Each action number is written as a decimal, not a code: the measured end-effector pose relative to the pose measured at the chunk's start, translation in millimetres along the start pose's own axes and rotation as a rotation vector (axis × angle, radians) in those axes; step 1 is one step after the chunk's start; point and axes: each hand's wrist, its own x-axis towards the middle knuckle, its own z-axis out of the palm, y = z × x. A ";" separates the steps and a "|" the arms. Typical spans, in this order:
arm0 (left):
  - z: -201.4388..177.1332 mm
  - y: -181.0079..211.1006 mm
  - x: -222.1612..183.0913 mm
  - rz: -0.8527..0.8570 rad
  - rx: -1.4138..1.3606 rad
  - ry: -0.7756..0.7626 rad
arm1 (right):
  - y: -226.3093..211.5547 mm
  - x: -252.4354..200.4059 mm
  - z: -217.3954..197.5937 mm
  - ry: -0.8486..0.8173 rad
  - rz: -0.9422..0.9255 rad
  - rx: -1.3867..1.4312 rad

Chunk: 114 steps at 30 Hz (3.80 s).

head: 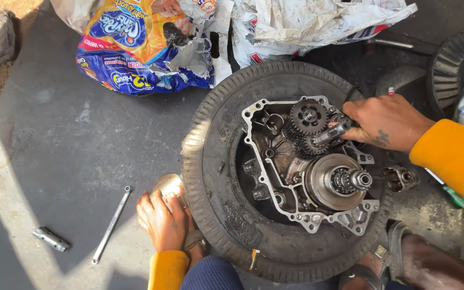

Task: The person is assembling or repairing a motorcycle engine crankcase and internal gears while it sits on a tire.

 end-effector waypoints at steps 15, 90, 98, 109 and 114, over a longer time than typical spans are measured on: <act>0.1 -1.4 -0.5 -0.003 -0.034 0.004 | 3.5 -0.7 0.2 0.022 -0.127 0.055; -7.1 2.8 -13.1 -0.112 -0.197 0.087 | -14.2 1.5 -14.1 0.066 0.001 -0.230; -16.2 10.8 -19.9 -0.004 -0.235 0.173 | 23.6 26.2 20.9 0.407 -0.559 -0.420; -54.7 65.2 -17.1 0.073 -0.406 0.335 | 38.9 39.3 35.7 0.398 -0.563 -0.215; -87.9 160.1 22.9 0.487 -0.629 -0.023 | 35.8 29.9 31.7 0.304 -0.455 -0.188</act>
